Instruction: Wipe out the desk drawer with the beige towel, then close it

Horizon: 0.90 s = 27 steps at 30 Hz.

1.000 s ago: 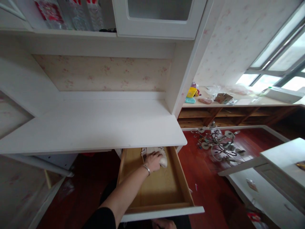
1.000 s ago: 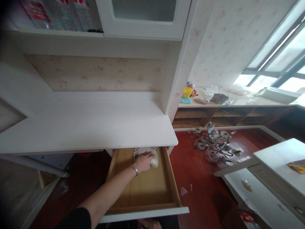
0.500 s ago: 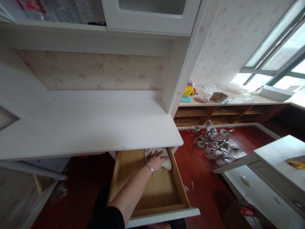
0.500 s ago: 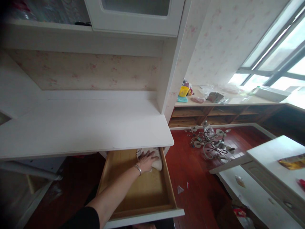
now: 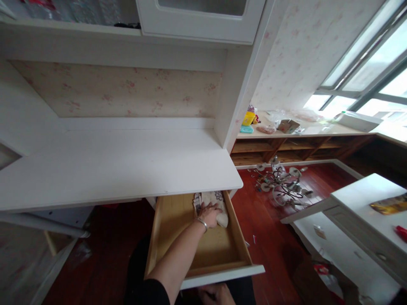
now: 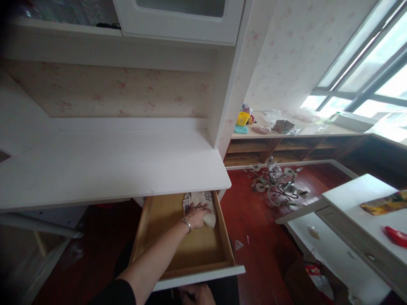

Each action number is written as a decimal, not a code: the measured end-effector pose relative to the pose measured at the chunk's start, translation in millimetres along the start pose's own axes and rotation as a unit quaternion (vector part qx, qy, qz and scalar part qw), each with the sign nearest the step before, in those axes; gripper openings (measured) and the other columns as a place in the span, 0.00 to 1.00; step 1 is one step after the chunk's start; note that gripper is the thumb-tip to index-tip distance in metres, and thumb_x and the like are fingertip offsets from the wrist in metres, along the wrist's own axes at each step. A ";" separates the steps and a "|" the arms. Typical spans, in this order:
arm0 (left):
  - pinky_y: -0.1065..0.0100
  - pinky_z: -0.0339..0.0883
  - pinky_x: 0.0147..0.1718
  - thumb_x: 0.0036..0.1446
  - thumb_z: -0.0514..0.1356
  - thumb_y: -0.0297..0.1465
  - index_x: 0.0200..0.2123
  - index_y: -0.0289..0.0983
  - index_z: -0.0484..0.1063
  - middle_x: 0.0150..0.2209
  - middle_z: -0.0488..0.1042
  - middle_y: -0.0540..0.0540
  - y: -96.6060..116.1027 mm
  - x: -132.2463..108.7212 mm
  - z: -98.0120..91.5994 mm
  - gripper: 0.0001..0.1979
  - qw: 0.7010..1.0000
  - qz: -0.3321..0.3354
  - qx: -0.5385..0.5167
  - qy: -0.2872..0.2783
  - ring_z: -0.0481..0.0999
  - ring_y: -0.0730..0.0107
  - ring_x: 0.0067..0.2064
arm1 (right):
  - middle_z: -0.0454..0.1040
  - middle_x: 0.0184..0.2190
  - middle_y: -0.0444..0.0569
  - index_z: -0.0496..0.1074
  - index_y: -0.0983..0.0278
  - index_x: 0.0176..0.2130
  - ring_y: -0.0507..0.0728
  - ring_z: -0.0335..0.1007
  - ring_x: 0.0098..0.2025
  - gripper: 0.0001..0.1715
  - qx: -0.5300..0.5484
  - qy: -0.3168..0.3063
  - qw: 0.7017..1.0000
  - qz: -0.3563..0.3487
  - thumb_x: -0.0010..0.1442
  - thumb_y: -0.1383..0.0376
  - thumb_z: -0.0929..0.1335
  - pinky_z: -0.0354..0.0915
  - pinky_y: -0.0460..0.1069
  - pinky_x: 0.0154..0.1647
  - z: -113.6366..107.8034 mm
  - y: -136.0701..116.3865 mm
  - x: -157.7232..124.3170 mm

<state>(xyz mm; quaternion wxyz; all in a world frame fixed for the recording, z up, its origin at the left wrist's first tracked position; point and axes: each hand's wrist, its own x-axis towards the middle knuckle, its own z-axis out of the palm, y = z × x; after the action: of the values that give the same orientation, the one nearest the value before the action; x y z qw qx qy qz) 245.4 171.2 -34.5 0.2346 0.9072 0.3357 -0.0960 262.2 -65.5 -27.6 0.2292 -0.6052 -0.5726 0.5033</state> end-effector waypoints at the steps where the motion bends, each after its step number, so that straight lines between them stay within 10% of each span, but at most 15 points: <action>1: 0.37 0.43 0.59 0.49 0.58 0.30 0.58 0.54 0.61 0.67 0.52 0.52 1.4 -3.2 1.2 0.31 1.000 0.006 0.002 -0.005 0.52 0.50 0.65 | 0.78 0.30 0.42 0.80 0.58 0.34 0.58 0.73 0.37 0.22 0.001 0.000 1.000 -0.007 0.59 0.52 0.61 0.64 0.47 0.40 -0.5 -1.1 -0.5; 16: 0.50 0.70 0.35 0.45 0.57 0.33 0.43 0.43 0.74 0.36 0.77 0.42 55.8 -57.2 -8.3 0.19 0.989 0.090 0.073 -0.095 0.77 0.48 0.39 | 0.77 0.31 0.45 0.80 0.62 0.35 0.60 0.72 0.39 0.25 0.027 -0.006 1.000 -0.010 0.60 0.50 0.61 0.65 0.50 0.43 -4.9 -12.9 -4.1; 27: 0.60 0.72 0.38 0.44 0.59 0.49 0.44 0.44 0.76 0.46 0.77 0.44 53.5 -66.4 -3.6 0.26 0.973 0.034 -0.094 -0.209 0.76 0.51 0.47 | 0.78 0.33 0.45 0.80 0.59 0.38 0.63 0.72 0.41 0.26 0.077 -0.025 0.997 -0.003 0.59 0.46 0.62 0.65 0.54 0.47 -1.6 -3.8 1.5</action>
<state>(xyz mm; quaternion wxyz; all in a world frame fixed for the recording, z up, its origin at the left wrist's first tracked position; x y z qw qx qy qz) 230.2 99.9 10.0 0.3872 0.8518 0.2560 -0.2429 261.6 -62.8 -24.3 0.2620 -0.5711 -0.5397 0.5603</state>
